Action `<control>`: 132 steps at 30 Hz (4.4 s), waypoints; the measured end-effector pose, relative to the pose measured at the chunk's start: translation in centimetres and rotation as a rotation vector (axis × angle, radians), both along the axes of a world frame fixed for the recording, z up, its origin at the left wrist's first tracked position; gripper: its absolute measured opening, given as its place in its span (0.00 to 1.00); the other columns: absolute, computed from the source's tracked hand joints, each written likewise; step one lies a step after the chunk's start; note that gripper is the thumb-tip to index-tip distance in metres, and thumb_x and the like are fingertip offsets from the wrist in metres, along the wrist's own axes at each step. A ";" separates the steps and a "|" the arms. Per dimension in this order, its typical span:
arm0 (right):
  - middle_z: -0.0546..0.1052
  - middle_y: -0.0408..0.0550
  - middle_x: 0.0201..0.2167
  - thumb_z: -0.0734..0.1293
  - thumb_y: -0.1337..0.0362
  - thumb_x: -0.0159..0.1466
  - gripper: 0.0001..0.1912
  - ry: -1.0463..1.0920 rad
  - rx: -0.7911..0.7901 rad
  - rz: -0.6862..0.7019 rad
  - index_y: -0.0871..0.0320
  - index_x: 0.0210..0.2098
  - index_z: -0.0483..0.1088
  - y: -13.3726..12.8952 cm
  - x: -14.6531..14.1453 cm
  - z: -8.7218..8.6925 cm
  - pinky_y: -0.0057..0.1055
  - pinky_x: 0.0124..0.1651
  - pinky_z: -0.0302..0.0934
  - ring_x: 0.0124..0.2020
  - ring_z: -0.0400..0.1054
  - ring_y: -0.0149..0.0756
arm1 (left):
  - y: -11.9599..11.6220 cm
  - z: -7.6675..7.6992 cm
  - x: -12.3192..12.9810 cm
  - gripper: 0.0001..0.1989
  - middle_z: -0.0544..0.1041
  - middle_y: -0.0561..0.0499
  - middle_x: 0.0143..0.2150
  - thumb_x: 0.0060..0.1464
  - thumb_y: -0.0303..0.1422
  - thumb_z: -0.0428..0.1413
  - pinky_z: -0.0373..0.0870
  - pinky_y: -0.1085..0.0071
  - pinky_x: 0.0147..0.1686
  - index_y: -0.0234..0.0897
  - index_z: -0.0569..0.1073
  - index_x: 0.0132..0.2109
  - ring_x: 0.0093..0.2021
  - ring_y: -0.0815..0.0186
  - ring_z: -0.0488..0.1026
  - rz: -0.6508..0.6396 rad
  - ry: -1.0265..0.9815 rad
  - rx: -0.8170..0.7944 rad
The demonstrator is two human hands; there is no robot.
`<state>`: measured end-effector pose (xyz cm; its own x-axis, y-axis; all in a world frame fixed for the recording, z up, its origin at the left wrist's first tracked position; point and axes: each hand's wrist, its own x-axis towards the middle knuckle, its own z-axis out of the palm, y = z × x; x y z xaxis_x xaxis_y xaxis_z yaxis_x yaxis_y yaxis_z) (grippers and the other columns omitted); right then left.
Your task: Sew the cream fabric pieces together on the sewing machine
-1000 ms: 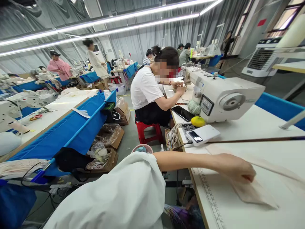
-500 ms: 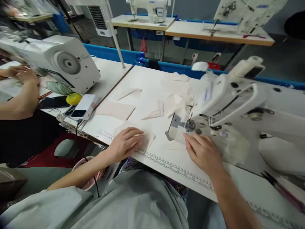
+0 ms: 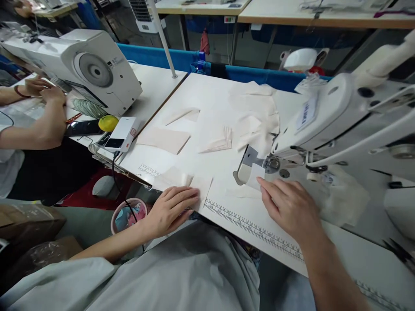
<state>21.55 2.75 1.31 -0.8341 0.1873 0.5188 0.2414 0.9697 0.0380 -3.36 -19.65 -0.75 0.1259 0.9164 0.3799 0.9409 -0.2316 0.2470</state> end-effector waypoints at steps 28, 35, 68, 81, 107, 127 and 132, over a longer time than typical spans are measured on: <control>0.77 0.45 0.29 0.63 0.71 0.67 0.15 -0.021 -0.047 -0.034 0.59 0.52 0.72 -0.2 0.1 -0.6 0.35 0.40 0.63 0.30 0.69 0.36 | 1.6 -0.2 -1.4 0.28 0.65 0.41 0.67 0.66 0.39 0.50 0.48 0.53 0.70 0.31 0.58 0.68 0.69 0.55 0.59 -0.092 0.071 -0.085; 0.80 0.48 0.37 0.61 0.69 0.69 0.13 0.011 -0.358 -0.002 0.56 0.48 0.73 -1.9 -0.5 1.6 0.34 0.42 0.66 0.38 0.73 0.36 | 1.2 -1.0 -2.6 0.19 0.78 0.48 0.56 0.63 0.31 0.57 0.63 0.61 0.61 0.40 0.67 0.60 0.58 0.62 0.73 -0.169 0.049 0.136; 0.77 0.46 0.35 0.60 0.63 0.69 0.10 0.234 -1.112 -0.165 0.55 0.42 0.73 -6.0 -0.5 1.7 0.25 0.30 0.62 0.31 0.69 0.29 | 17.4 6.1 0.9 0.12 0.76 0.54 0.27 0.58 0.38 0.53 0.61 0.78 0.23 0.35 0.76 0.37 0.25 0.73 0.67 -0.287 -0.595 -0.652; 0.77 0.47 0.39 0.60 0.66 0.69 0.11 0.181 -1.003 -0.083 0.56 0.45 0.73 -5.8 -4.2 2.3 0.25 0.29 0.60 0.31 0.67 0.28 | 15.2 7.5 -2.5 0.12 0.78 0.54 0.29 0.59 0.37 0.53 0.65 0.77 0.28 0.34 0.76 0.38 0.28 0.72 0.70 -0.201 -0.470 -0.384; 0.78 0.47 0.33 0.62 0.63 0.67 0.10 0.127 -0.903 -0.146 0.57 0.38 0.76 -5.0 -6.6 1.8 0.27 0.25 0.58 0.24 0.65 0.28 | 16.3 4.1 -5.5 0.10 0.78 0.51 0.31 0.58 0.33 0.53 0.65 0.75 0.30 0.32 0.77 0.39 0.30 0.72 0.70 -0.272 -0.533 -0.533; 0.77 0.58 0.51 0.57 0.74 0.69 0.16 -0.049 -0.050 0.002 0.66 0.50 0.74 -3.4 -9.9 1.7 0.40 0.46 0.69 0.47 0.71 0.44 | 11.3 6.8 -7.2 0.06 0.81 0.53 0.35 0.64 0.28 0.53 0.68 0.73 0.30 0.38 0.74 0.46 0.33 0.69 0.75 -0.321 0.168 0.333; 0.78 0.54 0.52 0.59 0.78 0.66 0.17 -0.153 -0.081 0.113 0.64 0.47 0.75 -2.8 -6.9 0.5 0.41 0.50 0.66 0.53 0.67 0.43 | 6.7 3.0 -4.9 0.09 0.82 0.50 0.39 0.63 0.27 0.55 0.68 0.71 0.28 0.32 0.72 0.49 0.34 0.66 0.75 -0.354 0.254 0.262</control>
<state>14.62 -0.07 1.85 -0.9199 0.1245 0.3718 0.1286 0.9916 -0.0138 -8.26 -12.93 2.26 0.5299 0.6786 0.5087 0.8162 -0.5710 -0.0884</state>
